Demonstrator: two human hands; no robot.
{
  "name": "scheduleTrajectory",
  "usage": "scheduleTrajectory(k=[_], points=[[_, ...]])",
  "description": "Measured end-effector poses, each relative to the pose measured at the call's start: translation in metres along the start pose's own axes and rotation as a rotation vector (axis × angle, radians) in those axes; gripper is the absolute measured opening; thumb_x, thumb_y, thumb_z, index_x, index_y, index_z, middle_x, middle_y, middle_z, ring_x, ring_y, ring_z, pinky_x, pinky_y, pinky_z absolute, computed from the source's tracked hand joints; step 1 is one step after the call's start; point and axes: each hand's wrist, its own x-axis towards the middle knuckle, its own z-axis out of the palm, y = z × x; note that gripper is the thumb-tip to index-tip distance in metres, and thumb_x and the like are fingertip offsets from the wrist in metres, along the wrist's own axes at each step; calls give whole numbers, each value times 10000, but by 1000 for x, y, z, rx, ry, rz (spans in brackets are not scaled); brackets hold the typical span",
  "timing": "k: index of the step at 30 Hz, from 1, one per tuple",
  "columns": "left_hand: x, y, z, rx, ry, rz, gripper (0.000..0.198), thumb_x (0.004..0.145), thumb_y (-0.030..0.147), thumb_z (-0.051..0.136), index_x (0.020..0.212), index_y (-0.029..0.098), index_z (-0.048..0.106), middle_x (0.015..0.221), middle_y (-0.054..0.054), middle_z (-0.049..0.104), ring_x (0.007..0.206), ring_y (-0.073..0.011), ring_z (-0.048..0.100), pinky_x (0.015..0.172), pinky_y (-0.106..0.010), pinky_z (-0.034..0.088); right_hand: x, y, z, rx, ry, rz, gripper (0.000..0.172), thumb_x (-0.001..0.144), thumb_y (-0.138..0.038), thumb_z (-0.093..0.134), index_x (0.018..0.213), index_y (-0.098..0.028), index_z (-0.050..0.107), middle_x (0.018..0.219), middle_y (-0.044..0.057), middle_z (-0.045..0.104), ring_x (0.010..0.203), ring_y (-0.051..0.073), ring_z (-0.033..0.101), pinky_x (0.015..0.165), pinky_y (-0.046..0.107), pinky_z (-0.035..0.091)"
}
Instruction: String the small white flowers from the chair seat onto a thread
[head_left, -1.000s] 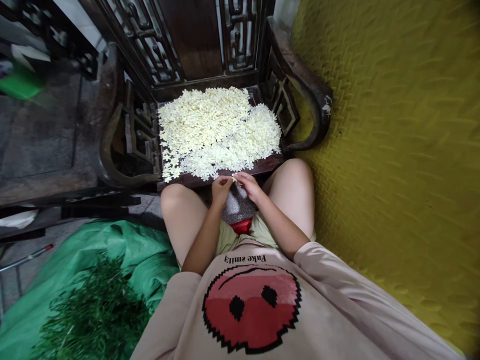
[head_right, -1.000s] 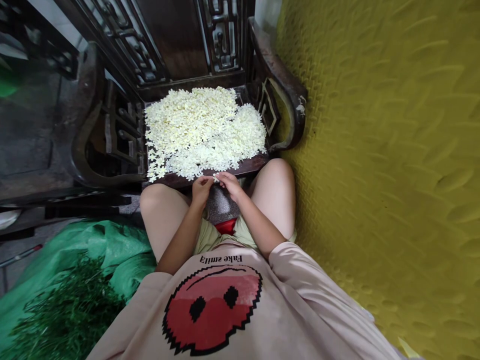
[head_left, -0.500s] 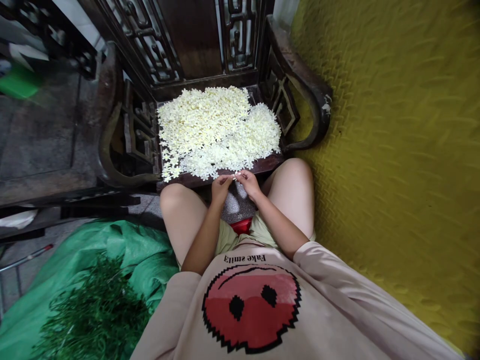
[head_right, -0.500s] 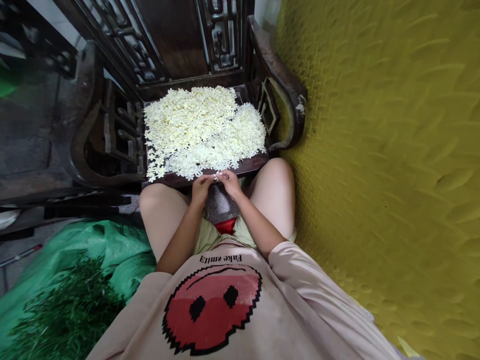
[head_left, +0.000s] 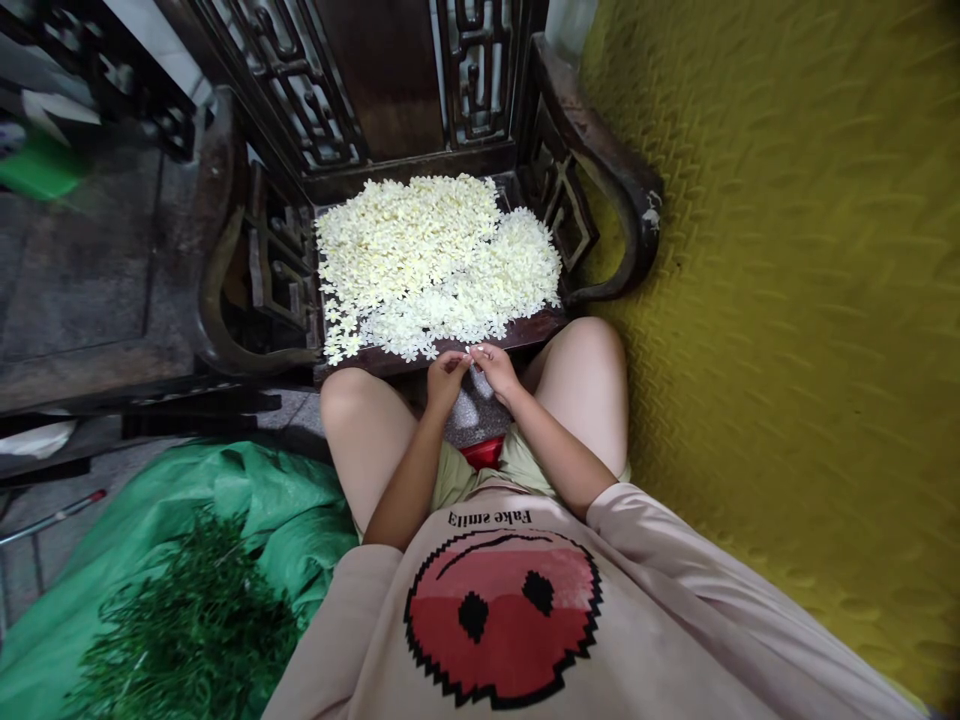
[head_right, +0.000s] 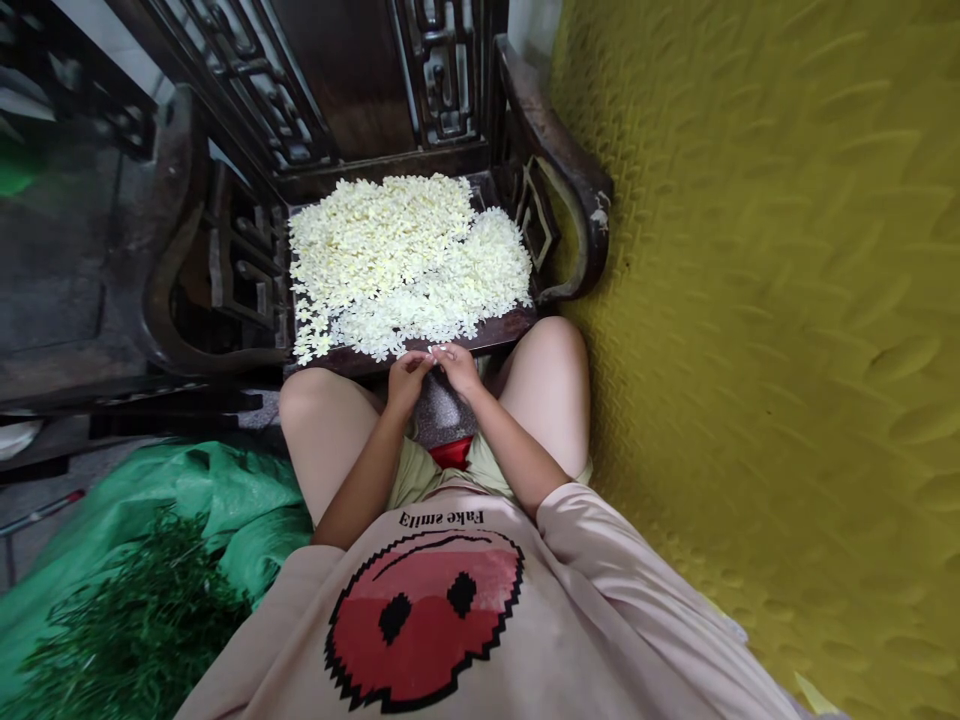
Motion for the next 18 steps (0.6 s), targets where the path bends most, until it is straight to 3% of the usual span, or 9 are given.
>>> scheduleTrajectory(k=[6, 13, 18], points=[[-2, -2, 4, 42, 20, 37, 118, 703, 293, 603, 664, 190, 563, 638, 13, 577, 616, -120, 533, 662, -247, 422, 1, 5, 2, 84, -35, 46, 447, 608, -626, 625, 642, -188, 538, 604, -19, 505, 602, 103, 440, 603, 238, 362], [2, -7, 0, 20, 158, 26, 109, 729, 253, 543, 641, 191, 522, 578, 31, 494, 572, -112, 469, 618, -238, 382, 4, 8, -1, 217, -122, 179, 347, 562, -430, 736, 793, -198, 622, 720, -17, 614, 620, 86, 515, 598, 217, 367], [5, -11, -3, -9, 163, 35, 120, 743, 249, 540, 644, 181, 527, 567, 35, 482, 559, -106, 461, 602, -234, 374, 3, 8, -2, 171, -136, 200, 309, 564, -389, 731, 777, -184, 642, 729, -12, 637, 609, 77, 512, 576, 207, 341]])
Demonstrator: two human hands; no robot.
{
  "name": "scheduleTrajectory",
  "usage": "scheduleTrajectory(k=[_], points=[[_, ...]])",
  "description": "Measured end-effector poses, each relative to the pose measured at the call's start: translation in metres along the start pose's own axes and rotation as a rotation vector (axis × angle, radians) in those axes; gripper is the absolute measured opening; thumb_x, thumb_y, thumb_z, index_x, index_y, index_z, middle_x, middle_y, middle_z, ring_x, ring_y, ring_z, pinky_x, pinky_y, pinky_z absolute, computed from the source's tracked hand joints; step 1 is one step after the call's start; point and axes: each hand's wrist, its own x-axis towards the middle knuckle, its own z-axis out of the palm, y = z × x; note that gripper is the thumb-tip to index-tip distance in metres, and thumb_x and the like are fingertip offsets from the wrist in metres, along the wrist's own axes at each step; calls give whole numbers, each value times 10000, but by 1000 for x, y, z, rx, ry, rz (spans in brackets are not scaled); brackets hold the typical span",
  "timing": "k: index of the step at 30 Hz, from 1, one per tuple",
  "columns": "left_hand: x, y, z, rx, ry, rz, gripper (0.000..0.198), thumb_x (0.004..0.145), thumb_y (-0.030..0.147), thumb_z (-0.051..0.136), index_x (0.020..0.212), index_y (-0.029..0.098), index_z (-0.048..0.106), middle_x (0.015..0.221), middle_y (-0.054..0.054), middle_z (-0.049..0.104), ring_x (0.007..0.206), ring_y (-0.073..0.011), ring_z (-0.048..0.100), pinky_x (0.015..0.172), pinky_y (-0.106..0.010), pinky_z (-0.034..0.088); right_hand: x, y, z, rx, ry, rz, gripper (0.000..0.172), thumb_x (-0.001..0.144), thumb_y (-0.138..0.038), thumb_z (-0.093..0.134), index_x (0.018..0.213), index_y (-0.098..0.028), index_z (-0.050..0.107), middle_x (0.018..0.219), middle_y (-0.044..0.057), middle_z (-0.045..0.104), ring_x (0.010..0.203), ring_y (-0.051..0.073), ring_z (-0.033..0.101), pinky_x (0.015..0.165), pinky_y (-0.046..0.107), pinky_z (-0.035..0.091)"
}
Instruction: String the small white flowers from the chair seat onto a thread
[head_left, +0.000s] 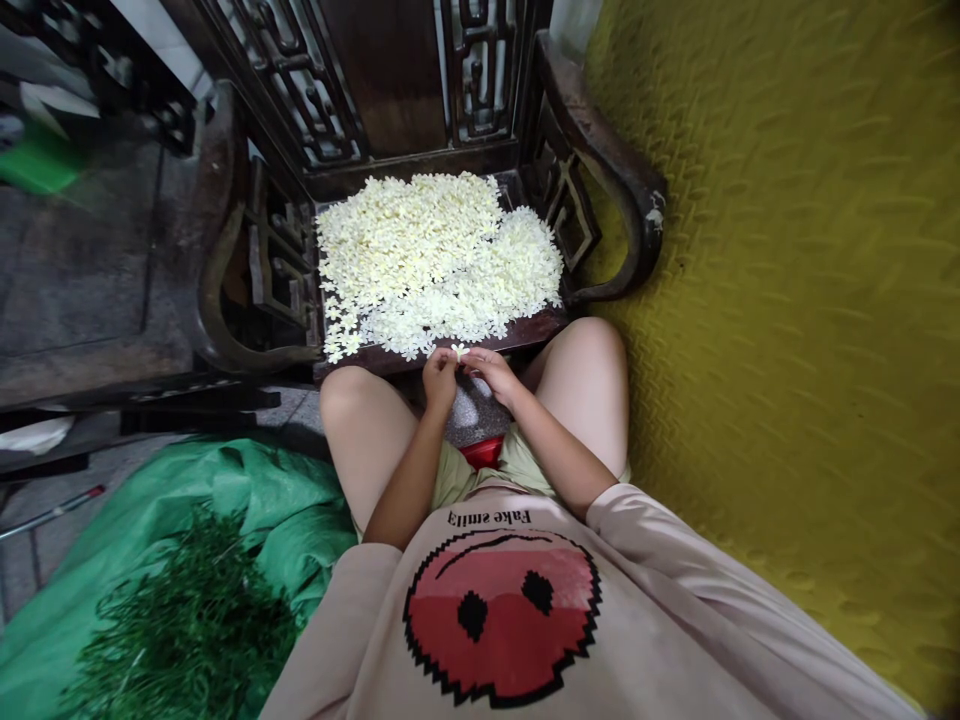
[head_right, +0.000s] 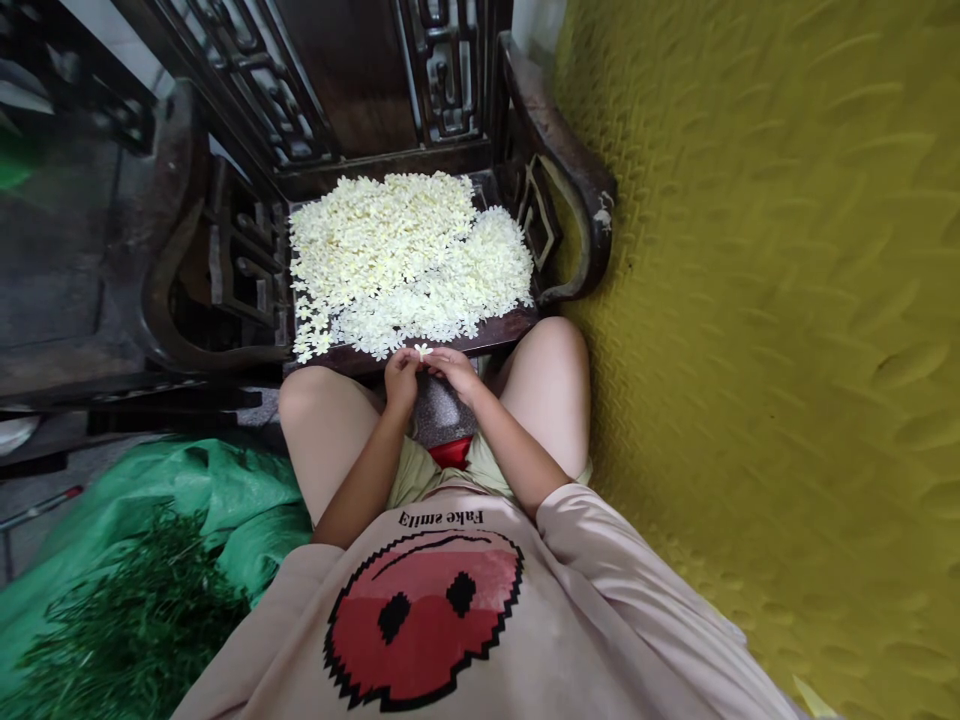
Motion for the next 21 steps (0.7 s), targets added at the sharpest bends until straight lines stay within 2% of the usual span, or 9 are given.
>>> scheduleTrajectory(k=[5, 9, 16, 21], points=[[0, -2, 1, 1, -3, -19, 125, 747, 267, 545, 659, 179, 539, 585, 31, 512, 565, -107, 482, 596, -230, 377, -3, -3, -1, -115, 1, 40, 268, 603, -408, 685, 713, -165, 662, 704, 4, 641, 587, 75, 485, 560, 213, 313], [0, 0, 1, 18, -6, -22, 144, 749, 268, 538, 635, 179, 533, 560, 34, 502, 554, -105, 466, 586, -227, 363, -4, -4, 0, -70, -6, 46, 281, 584, -410, 694, 721, -169, 650, 697, -11, 619, 580, 71, 467, 554, 213, 300], [-1, 1, 2, 65, -44, -50, 176, 747, 284, 549, 608, 179, 529, 528, 34, 465, 532, -103, 432, 569, -232, 343, 1, 1, -2, -78, -5, -21, 342, 618, -496, 653, 629, -162, 580, 538, -47, 453, 517, 66, 361, 526, 228, 261], [-2, 2, 2, 44, -4, 7, 142, 745, 325, 575, 772, 185, 581, 674, 8, 550, 630, -116, 506, 643, -241, 396, 2, 0, -1, -80, 21, -26, 371, 596, -527, 653, 619, -170, 555, 519, -54, 416, 509, 70, 344, 520, 231, 252]])
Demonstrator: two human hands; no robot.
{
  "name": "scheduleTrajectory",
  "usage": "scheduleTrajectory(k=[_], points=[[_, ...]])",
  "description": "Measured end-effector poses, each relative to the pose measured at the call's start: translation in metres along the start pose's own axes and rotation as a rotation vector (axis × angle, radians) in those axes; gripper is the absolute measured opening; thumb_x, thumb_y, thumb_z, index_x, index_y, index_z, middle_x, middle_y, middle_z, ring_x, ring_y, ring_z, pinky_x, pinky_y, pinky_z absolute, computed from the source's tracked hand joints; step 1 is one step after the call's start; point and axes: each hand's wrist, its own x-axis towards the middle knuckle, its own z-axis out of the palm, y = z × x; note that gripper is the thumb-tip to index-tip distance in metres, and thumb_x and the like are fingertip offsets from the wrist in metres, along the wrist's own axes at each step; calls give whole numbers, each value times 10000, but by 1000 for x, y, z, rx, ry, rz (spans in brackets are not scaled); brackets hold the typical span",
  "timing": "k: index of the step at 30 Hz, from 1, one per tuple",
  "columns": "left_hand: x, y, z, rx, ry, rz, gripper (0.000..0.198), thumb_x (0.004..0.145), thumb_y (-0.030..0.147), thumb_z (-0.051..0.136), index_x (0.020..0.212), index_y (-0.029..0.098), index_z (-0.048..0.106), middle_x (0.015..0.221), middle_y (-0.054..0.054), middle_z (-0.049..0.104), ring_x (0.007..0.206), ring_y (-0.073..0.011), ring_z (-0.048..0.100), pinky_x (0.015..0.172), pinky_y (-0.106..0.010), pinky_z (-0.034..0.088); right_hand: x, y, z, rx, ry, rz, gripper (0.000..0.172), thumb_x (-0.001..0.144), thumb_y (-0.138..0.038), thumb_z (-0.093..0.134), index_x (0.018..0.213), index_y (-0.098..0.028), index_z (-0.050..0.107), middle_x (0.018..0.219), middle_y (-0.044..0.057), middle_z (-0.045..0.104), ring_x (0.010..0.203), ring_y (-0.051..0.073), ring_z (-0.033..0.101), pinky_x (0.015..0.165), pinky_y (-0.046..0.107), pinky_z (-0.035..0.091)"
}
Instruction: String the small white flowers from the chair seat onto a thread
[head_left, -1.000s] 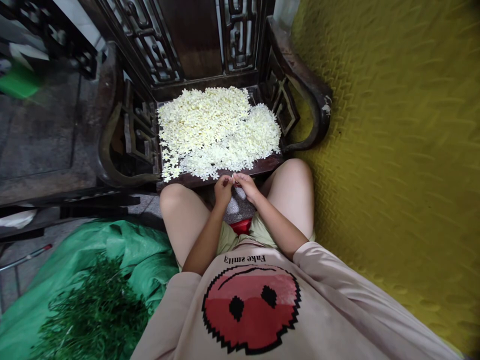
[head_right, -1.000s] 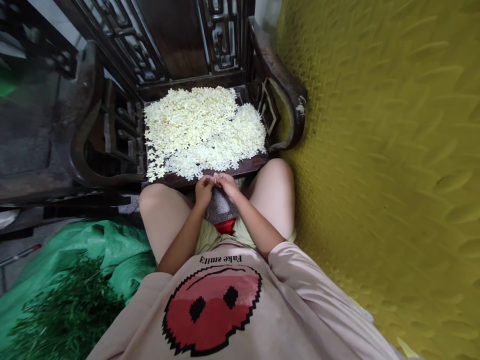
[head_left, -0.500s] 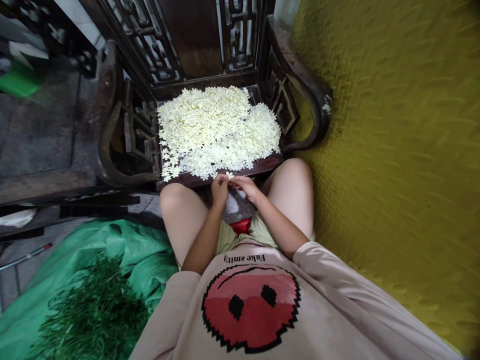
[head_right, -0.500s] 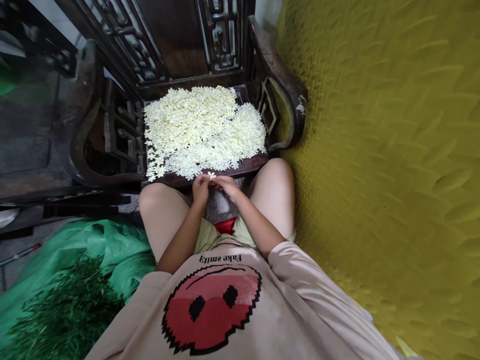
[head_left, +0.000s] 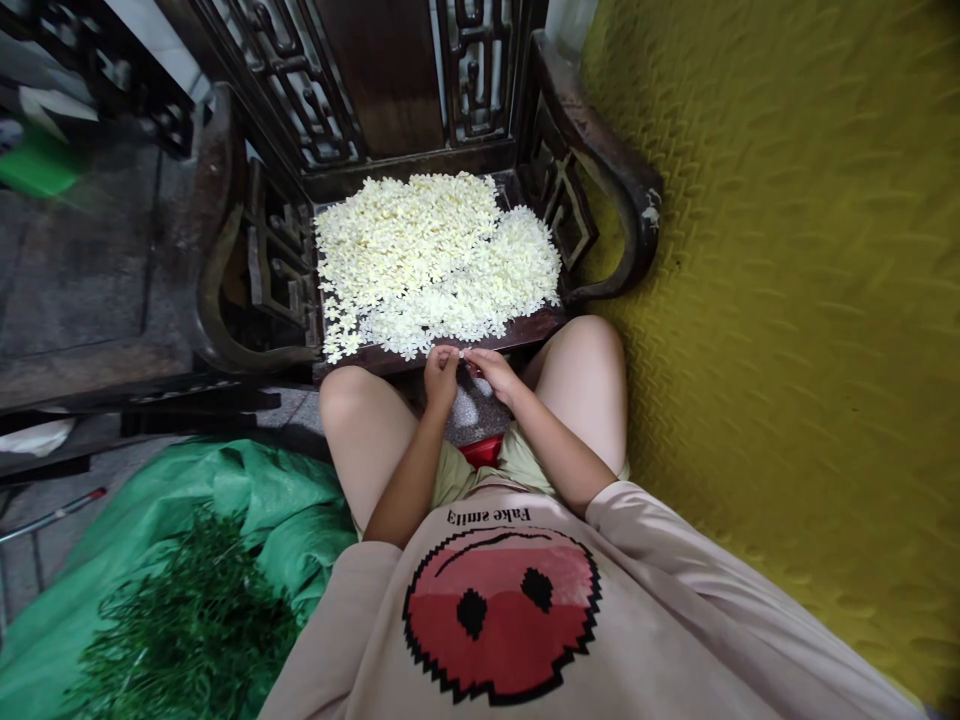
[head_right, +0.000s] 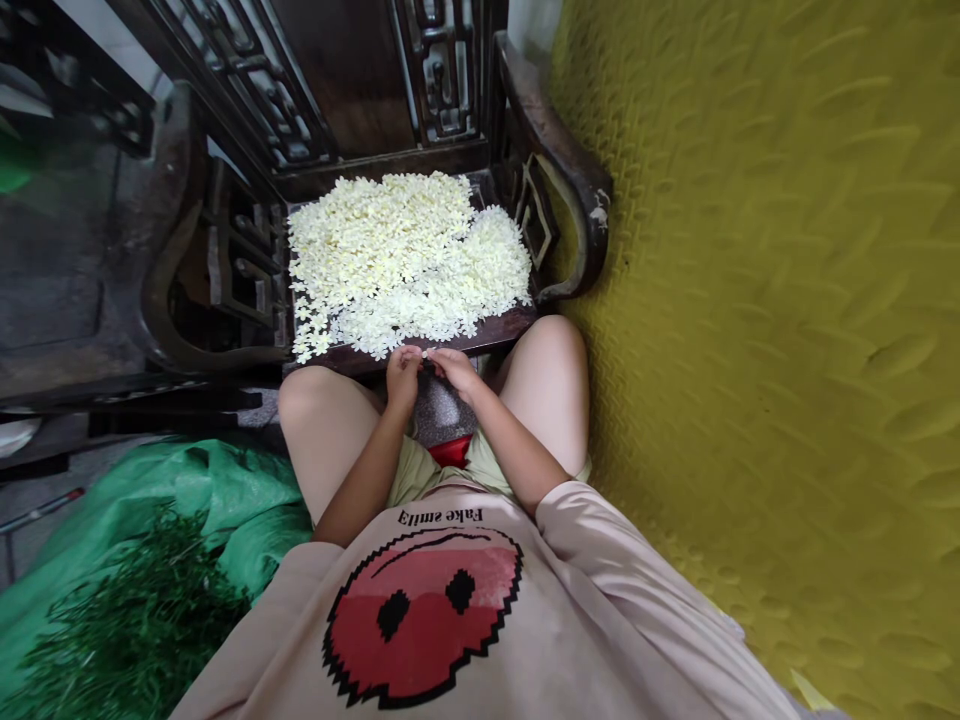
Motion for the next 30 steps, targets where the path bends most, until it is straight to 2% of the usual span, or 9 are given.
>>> scheduleTrajectory(k=[4, 7, 10, 13, 15, 17, 20, 22, 30], points=[[-1, 7, -5, 141, -38, 120, 173, 718, 343, 620, 793, 192, 659, 750, -18, 566, 672, -127, 507, 682, -261, 405, -1, -2, -1, -22, 13, -19, 373, 596, -534, 647, 643, -173, 567, 520, -57, 409, 514, 73, 341, 522, 232, 252], [0, 11, -7, 161, -70, 115, 130, 686, 306, 642, 732, 195, 691, 734, -20, 574, 662, -129, 502, 701, -277, 402, -2, -2, -3, -56, 0, -59, 370, 622, -538, 633, 667, -174, 583, 527, -55, 419, 526, 77, 352, 533, 231, 266], [2, 11, -7, 5, -73, -58, 108, 643, 262, 646, 707, 186, 689, 732, -16, 610, 672, -130, 523, 703, -278, 397, -1, -1, -4, -88, -30, -99, 378, 625, -541, 642, 697, -173, 599, 562, -47, 461, 541, 79, 372, 551, 230, 287], [8, 10, -9, -159, -61, -340, 116, 617, 257, 633, 688, 170, 661, 694, -8, 614, 635, -119, 524, 650, -262, 378, 0, -1, -5, -120, -83, -127, 392, 619, -554, 648, 695, -173, 594, 622, -34, 514, 560, 81, 398, 577, 234, 311], [13, 8, -12, -254, -18, -500, 118, 607, 267, 630, 664, 164, 621, 643, 6, 585, 580, -103, 512, 612, -251, 362, 1, -3, -6, -132, -109, -124, 405, 614, -565, 649, 686, -171, 585, 643, -29, 530, 570, 83, 410, 591, 237, 323], [20, 6, -16, -329, 76, -568, 139, 606, 282, 634, 653, 165, 574, 608, 24, 549, 541, -87, 502, 595, -238, 356, 0, -5, -8, -129, -110, -111, 407, 610, -564, 654, 675, -170, 573, 629, -31, 522, 574, 85, 417, 595, 236, 324], [27, 4, -23, -350, 216, -509, 179, 625, 309, 634, 701, 172, 549, 621, 40, 528, 532, -66, 501, 584, -214, 352, -1, -10, -10, -103, -99, -99, 391, 607, -541, 669, 670, -168, 570, 606, -37, 507, 581, 85, 426, 600, 230, 326], [28, 4, -24, -327, 243, -451, 205, 636, 327, 633, 744, 174, 551, 656, 37, 540, 550, -59, 512, 574, -201, 347, -2, -12, -10, -91, -96, -91, 377, 605, -524, 676, 674, -167, 577, 624, -33, 520, 591, 85, 436, 609, 228, 333], [18, 0, -10, -233, 127, -421, 346, 604, 445, 667, 770, 159, 567, 656, 20, 559, 546, -70, 526, 535, -201, 346, -3, -8, -6, -125, -13, -38, 318, 611, -473, 658, 637, -176, 549, 604, -41, 503, 572, 85, 434, 582, 228, 319]])
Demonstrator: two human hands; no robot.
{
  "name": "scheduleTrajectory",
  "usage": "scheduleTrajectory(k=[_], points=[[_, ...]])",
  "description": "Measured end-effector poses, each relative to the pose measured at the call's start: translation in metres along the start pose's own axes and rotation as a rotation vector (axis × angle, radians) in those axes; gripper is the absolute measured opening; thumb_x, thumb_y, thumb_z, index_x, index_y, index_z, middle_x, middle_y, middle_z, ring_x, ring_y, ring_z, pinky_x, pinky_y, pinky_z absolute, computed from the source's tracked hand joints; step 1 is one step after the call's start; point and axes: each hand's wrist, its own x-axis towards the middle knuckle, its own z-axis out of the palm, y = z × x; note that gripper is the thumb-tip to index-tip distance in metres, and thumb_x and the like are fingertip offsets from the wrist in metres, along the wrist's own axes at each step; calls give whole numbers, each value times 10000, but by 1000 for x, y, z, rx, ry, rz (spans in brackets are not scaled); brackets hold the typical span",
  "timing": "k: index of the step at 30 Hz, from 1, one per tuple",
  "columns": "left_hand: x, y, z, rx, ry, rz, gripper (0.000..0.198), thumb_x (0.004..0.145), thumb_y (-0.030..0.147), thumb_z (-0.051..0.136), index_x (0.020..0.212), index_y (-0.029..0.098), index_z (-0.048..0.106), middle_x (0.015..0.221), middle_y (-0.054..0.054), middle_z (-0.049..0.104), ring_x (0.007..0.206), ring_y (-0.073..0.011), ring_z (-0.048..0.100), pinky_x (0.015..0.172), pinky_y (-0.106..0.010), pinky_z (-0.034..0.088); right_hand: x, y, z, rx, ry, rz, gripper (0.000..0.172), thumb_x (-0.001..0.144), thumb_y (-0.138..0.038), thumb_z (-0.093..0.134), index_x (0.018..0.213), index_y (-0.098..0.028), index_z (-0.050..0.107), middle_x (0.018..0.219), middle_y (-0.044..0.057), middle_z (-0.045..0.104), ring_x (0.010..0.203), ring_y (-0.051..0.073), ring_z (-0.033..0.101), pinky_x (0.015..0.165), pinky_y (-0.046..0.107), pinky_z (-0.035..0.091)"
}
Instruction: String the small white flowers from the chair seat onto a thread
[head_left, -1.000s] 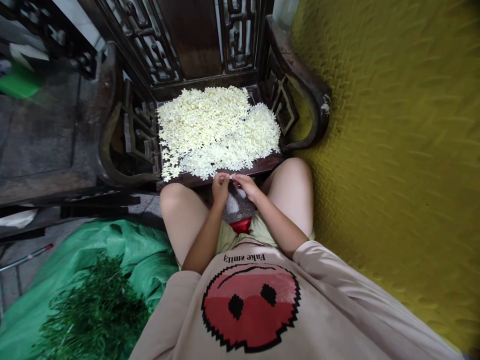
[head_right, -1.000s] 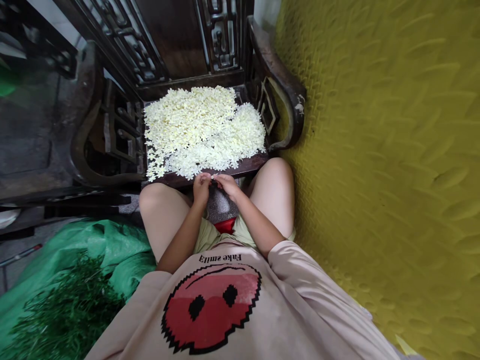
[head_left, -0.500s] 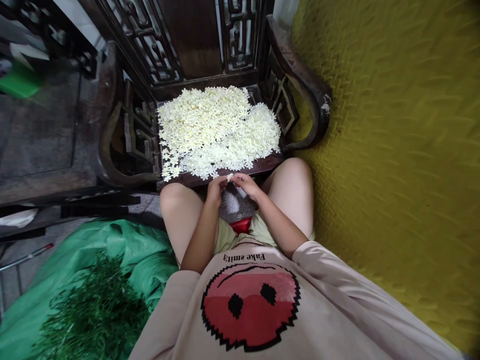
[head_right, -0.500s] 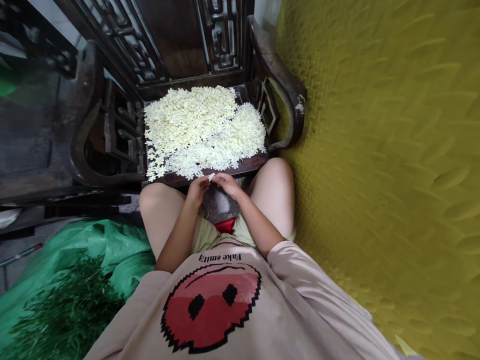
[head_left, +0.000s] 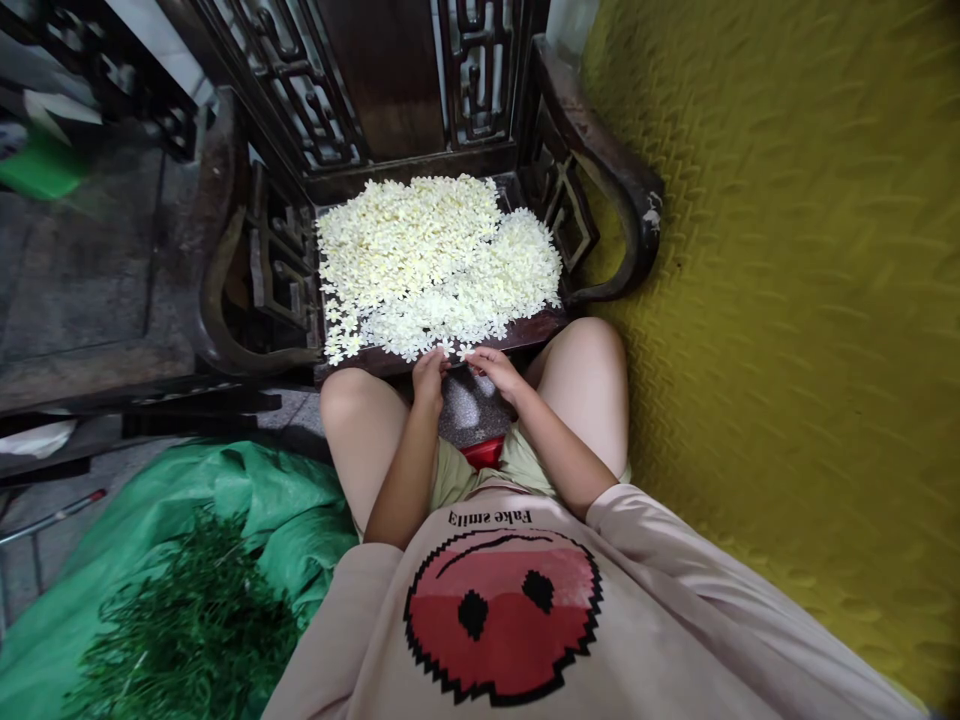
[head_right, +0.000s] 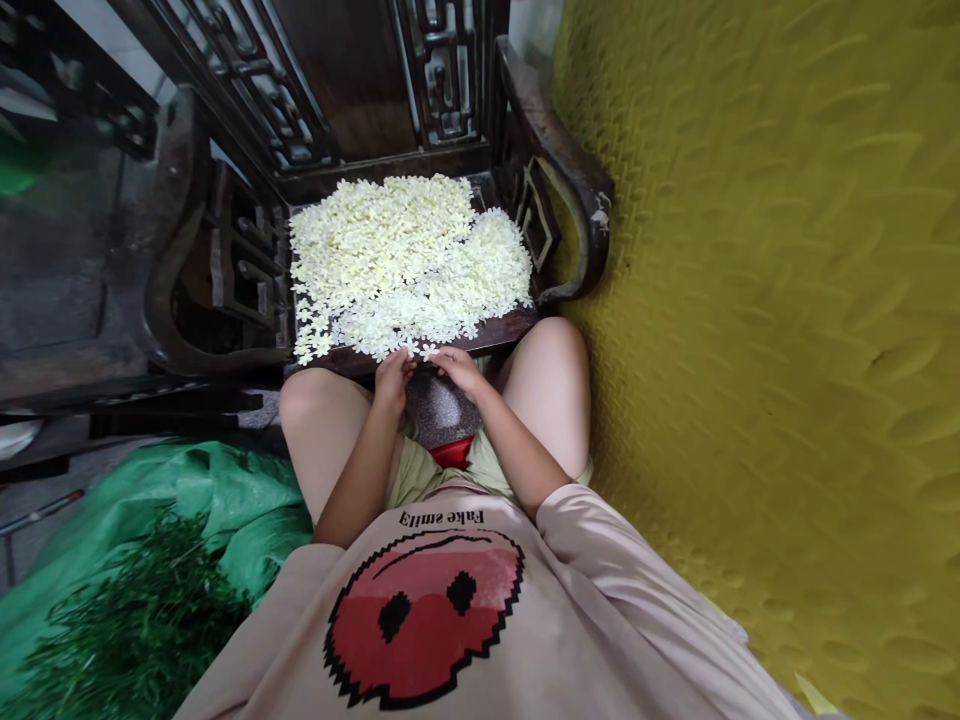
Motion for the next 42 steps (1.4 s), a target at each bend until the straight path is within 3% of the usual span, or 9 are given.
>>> scheduleTrajectory(k=[8, 14, 22, 28, 32, 38, 42], points=[[1, -2, 2, 33, -3, -27, 306, 591, 398, 692, 722, 150, 568, 603, 30, 555, 528, -75, 527, 538, -204, 362, 4, 3, 1, -29, 62, 13, 279, 612, -430, 635, 600, -178, 518, 560, -47, 479, 533, 83, 407, 563, 236, 309], [1, -8, 6, 62, -52, 30, 237, 638, 365, 656, 737, 161, 587, 679, -5, 626, 647, -120, 600, 602, -227, 403, 6, 5, 5, -93, 20, -54, 267, 646, -438, 582, 605, -185, 509, 568, -39, 471, 557, 96, 409, 572, 238, 320], [-4, -3, 8, 66, -124, 76, 214, 629, 338, 668, 719, 165, 581, 670, 0, 618, 619, -102, 590, 576, -208, 395, 13, 13, 2, -213, 43, -146, 332, 723, -460, 498, 529, -195, 443, 512, -33, 428, 525, 103, 368, 560, 251, 290], [1, -7, 6, 100, 15, 43, 230, 634, 359, 656, 677, 163, 543, 519, 55, 488, 454, -45, 432, 462, -178, 311, 15, 18, 4, -135, 101, -73, 323, 696, -478, 523, 554, -193, 464, 516, -37, 427, 514, 98, 375, 547, 245, 303], [-3, -10, 9, 104, -15, -20, 189, 661, 318, 636, 641, 163, 531, 471, 68, 428, 422, -44, 375, 444, -182, 287, 14, 22, 6, -105, 45, -16, 335, 628, -504, 588, 584, -182, 505, 554, -33, 473, 531, 96, 404, 543, 238, 314], [-11, -10, 10, 245, -160, 195, 155, 666, 307, 649, 682, 167, 585, 636, -1, 595, 587, -104, 524, 598, -232, 404, 15, 26, 2, -197, 48, -31, 360, 661, -520, 552, 545, -187, 482, 499, -39, 441, 513, 100, 389, 538, 239, 311], [-8, -12, 6, 353, -157, 290, 123, 662, 274, 648, 649, 174, 577, 627, 3, 590, 608, -122, 528, 645, -251, 403, 13, 24, 2, -224, 45, -44, 374, 644, -522, 574, 525, -190, 450, 479, -48, 409, 496, 94, 356, 524, 236, 280]])
